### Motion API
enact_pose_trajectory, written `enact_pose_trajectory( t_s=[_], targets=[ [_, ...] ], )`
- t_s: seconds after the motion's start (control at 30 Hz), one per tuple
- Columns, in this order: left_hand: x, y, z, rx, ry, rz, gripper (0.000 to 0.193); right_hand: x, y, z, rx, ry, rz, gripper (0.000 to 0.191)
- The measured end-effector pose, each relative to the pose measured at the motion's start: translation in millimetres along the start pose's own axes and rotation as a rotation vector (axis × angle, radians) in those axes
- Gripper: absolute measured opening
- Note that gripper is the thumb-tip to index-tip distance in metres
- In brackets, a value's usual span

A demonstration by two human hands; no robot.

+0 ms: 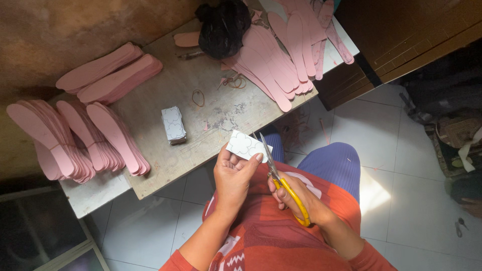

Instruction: The person sits on the floor and uses yellow-handled scissors to cut a small white paper piece into a flower-like shape. They rotate the paper and trim the edges to refine the shape, placing the finished cutout on the table.

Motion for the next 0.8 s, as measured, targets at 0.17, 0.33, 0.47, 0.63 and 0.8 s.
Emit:
enact_pose_trajectory(
  t_s=[0.17, 0.33, 0.47, 0.63, 0.8],
  targets=[
    [-0.2, -1.2, -3.9, 0.001, -0.006, 0.021, 0.049, -1.3, -1.3, 1.5, -0.017, -0.005, 0.025, 0.068],
    [-3.3, -3.7, -3.9, 0.000, 0.001, 0.036, 0.049, -2.1, -0.2, 1.8, -0.010, 0.025, 0.029, 0.068],
    [-6.0, -2.3, -4.9, -0.003, -0.012, 0.034, 0.047, 1.2, 1.1, 0.5, -0.007, 0.023, 0.033, 0.065],
    [-6.0, 1.2, -8.2, -0.011, -0.058, 0.031, 0.050, 6.6, 2.6, -2.9, -0.009, 0.014, 0.020, 0.062],
    [-3.4, 1.1, -10.4, -0.022, -0.127, 0.077, 0.059, 9.9, 1.5, -5.4, -0.047, -0.058, 0.048, 0.067]
  ],
)
Point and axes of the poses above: each hand's wrist, its own y-axis away from the middle knuckle, its own x-axis out of the palm, z = x × y, the point moved 2 cm from there along -y, towards the middle knuckle, and after that the axes turned 13 degrees about y, right-handed, at the moved point
